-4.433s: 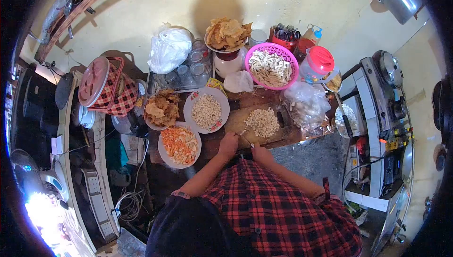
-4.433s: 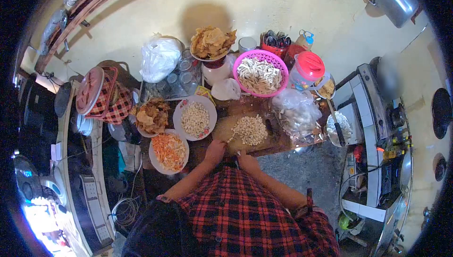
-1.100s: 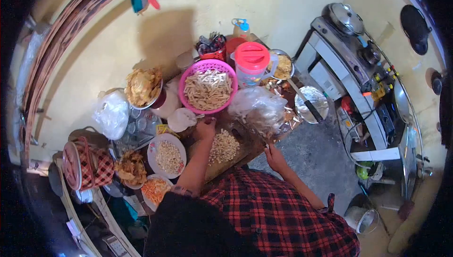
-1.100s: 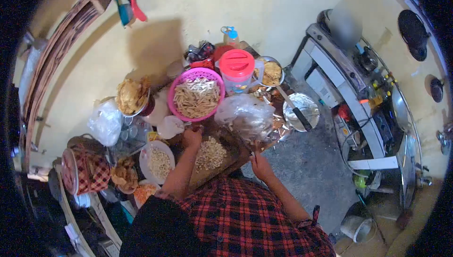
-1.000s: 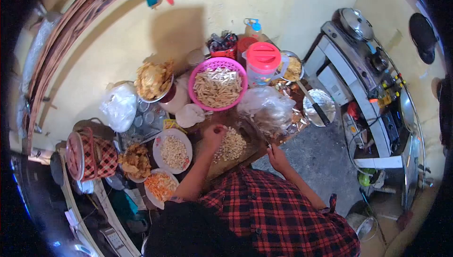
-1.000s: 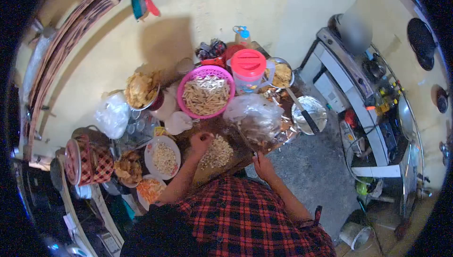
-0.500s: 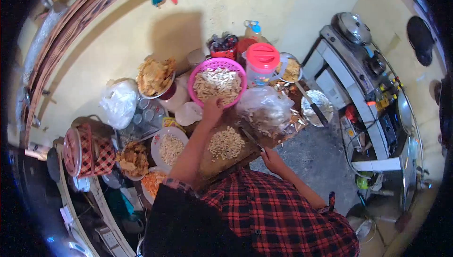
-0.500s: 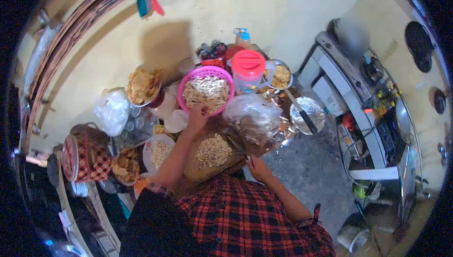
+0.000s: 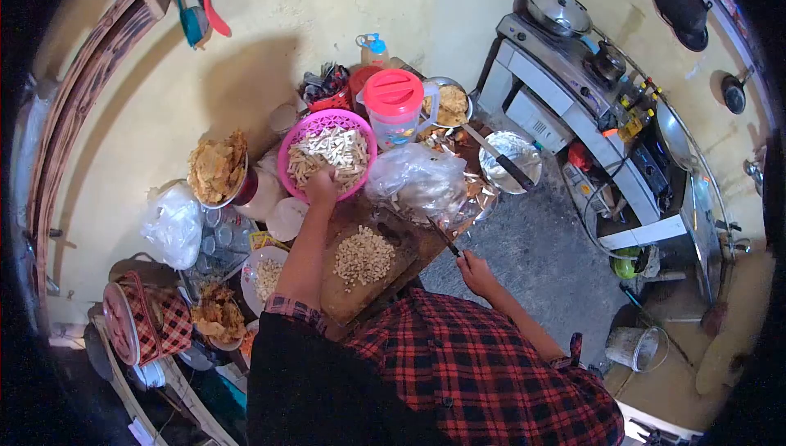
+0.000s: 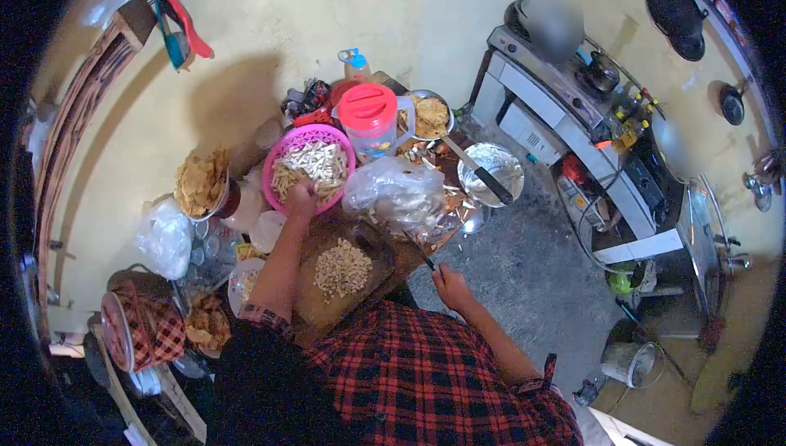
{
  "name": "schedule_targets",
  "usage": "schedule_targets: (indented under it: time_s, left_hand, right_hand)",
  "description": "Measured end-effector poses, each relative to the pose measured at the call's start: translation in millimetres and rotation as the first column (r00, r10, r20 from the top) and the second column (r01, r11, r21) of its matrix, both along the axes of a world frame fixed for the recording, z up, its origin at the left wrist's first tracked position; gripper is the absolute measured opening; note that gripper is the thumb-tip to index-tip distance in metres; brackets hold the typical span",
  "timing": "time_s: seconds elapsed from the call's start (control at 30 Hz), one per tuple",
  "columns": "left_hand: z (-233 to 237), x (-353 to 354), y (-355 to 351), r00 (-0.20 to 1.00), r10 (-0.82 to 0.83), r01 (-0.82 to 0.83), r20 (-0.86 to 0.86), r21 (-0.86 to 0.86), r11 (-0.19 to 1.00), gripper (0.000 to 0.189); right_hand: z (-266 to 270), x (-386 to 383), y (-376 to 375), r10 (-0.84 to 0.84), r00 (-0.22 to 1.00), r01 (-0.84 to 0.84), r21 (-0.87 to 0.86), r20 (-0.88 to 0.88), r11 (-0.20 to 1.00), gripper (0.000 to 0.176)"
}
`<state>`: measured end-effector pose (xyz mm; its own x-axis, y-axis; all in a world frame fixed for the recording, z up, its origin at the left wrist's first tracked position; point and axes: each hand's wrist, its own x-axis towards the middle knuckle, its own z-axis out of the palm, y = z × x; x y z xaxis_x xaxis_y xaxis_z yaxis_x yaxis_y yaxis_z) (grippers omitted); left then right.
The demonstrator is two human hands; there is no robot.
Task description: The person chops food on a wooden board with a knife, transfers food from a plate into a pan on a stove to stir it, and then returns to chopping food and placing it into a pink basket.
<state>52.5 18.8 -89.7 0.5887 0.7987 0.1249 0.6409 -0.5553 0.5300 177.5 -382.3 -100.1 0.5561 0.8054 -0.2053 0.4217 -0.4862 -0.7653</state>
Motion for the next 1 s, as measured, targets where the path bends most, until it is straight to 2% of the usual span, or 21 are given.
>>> schedule_targets:
  time_s: [0.03, 0.1, 0.17, 0.23, 0.27, 0.3, 0.37, 0.43, 0.47, 0.5, 0.57, 0.6, 0.63, 0.67, 0.7, 0.73, 0.8, 0.93, 1.0]
  left_hand:
    - [2.0, -5.8, -1.5, 1.0, 0.017, -0.017, -0.004, -0.001, 1.0, 0.015]
    - [6.7, -10.0, -5.8, 0.954, -0.005, -0.023, 0.299, 0.09, 0.996, 0.016]
    - [12.8, -20.8, -12.3, 0.958, 0.031, -0.059, 0.286, 0.091, 0.994, 0.015]
    - [24.6, -37.9, -25.4, 0.913, -0.084, 0.028, 0.399, 0.144, 0.989, 0.018]
    - [31.7, -52.4, -37.2, 0.934, -0.115, 0.04, 0.337, 0.221, 0.974, 0.021]
    - [46.6, -66.8, -56.1, 0.939, -0.085, 0.011, 0.334, 0.217, 0.976, 0.021]
    - [70.0, -96.9, -95.1, 0.936, 0.048, 0.016, 0.348, -0.177, 0.984, 0.021]
    - [66.5, -129.4, -122.7, 0.94, 0.162, -0.09, 0.301, -0.238, 0.967, 0.02]
    - [63.6, -144.9, -135.6, 0.937, 0.24, -0.162, 0.253, -0.294, 0.942, 0.02]
    - [54.4, -160.4, -146.2, 0.93, 0.27, -0.193, 0.249, -0.296, 0.936, 0.02]
    - [26.3, -188.6, -163.7, 0.947, 0.317, -0.294, 0.054, -0.255, 0.921, 0.019]
    - [18.3, -198.3, -174.7, 0.938, 0.343, -0.32, 0.05, -0.257, 0.912, 0.019]
    - [13.0, -204.2, -184.5, 0.945, 0.326, -0.326, -0.036, -0.205, 0.923, 0.017]
    - [7.6, -208.2, -192.5, 0.944, 0.308, -0.324, -0.122, -0.153, 0.933, 0.016]
    - [4.7, -207.9, -200.0, 0.938, 0.325, -0.341, -0.122, -0.154, 0.927, 0.016]
    - [1.7, -203.8, -207.8, 0.935, 0.344, -0.354, -0.085, -0.199, 0.914, 0.014]
    - [-7.9, -194.9, -220.9, 0.932, 0.36, -0.358, -0.037, -0.237, 0.903, 0.013]
    - [-22.7, -176.6, -231.6, 0.943, 0.332, -0.318, 0.004, -0.271, 0.908, 0.013]
    - [-23.5, -169.5, -232.8, 0.945, 0.303, -0.323, -0.12, -0.221, 0.92, 0.012]
  right_hand:
    - [0.5, -1.3, 3.2, 0.017, 1.0, -0.017, -0.001, -0.004, 1.0, 0.026]
    - [2.4, -2.2, 12.0, 0.06, 0.997, -0.06, 0.002, 0.039, 0.998, 0.027]
    - [17.1, -9.1, 25.0, 0.118, 0.993, -0.118, 0.008, 0.006, 0.993, 0.027]
    - [21.7, -16.5, 41.2, 0.182, 0.983, -0.182, 0.016, -0.029, 0.983, 0.028]
    - [21.2, -19.9, 48.4, 0.266, 0.964, -0.266, -0.006, -0.026, 0.964, 0.029]
    - [20.1, -24.8, 54.3, 0.349, 0.937, -0.35, -0.028, -0.024, 0.936, 0.029]
    - [6.3, -39.6, 67.2, 0.463, 0.886, -0.463, -0.029, -0.02, 0.886, 0.029]
    - [2.8, -56.6, 82.5, 0.57, 0.822, -0.57, -0.026, -0.015, 0.821, 0.029]
    - [4.5, -65.5, 90.7, 0.66, 0.749, -0.662, -0.035, -0.055, 0.749, 0.029]
    - [5.5, -74.0, 96.7, 0.739, 0.666, -0.745, -0.041, -0.096, 0.666, 0.029]
    - [-11.1, -89.9, 102.5, 0.791, 0.606, -0.795, -0.066, -0.081, 0.602, 0.029]
    - [-19.4, -96.7, 103.2, 0.821, 0.568, -0.822, -0.094, -0.062, 0.562, 0.029]
    - [-24.5, -101.9, 104.0, 0.834, 0.548, -0.835, -0.093, -0.065, 0.542, 0.029]
    - [-29.5, -105.9, 105.0, 0.805, 0.591, -0.801, -0.154, -0.056, 0.578, 0.029]
    - [-31.6, -108.8, 106.4, 0.772, 0.634, -0.76, -0.215, -0.042, 0.613, 0.028]
    - [-28.6, -109.8, 107.1, 0.782, 0.622, -0.77, -0.217, -0.044, 0.6, 0.028]
    - [-22.6, -108.8, 101.8, 0.68, 0.732, -0.67, -0.227, -0.045, 0.707, 0.029]
    - [-17.8, -108.9, 94.7, 0.66, 0.752, -0.649, -0.187, -0.011, 0.737, 0.029]
    - [-14.3, -111.0, 94.4, 0.666, 0.746, -0.651, -0.217, -0.009, 0.727, 0.028]
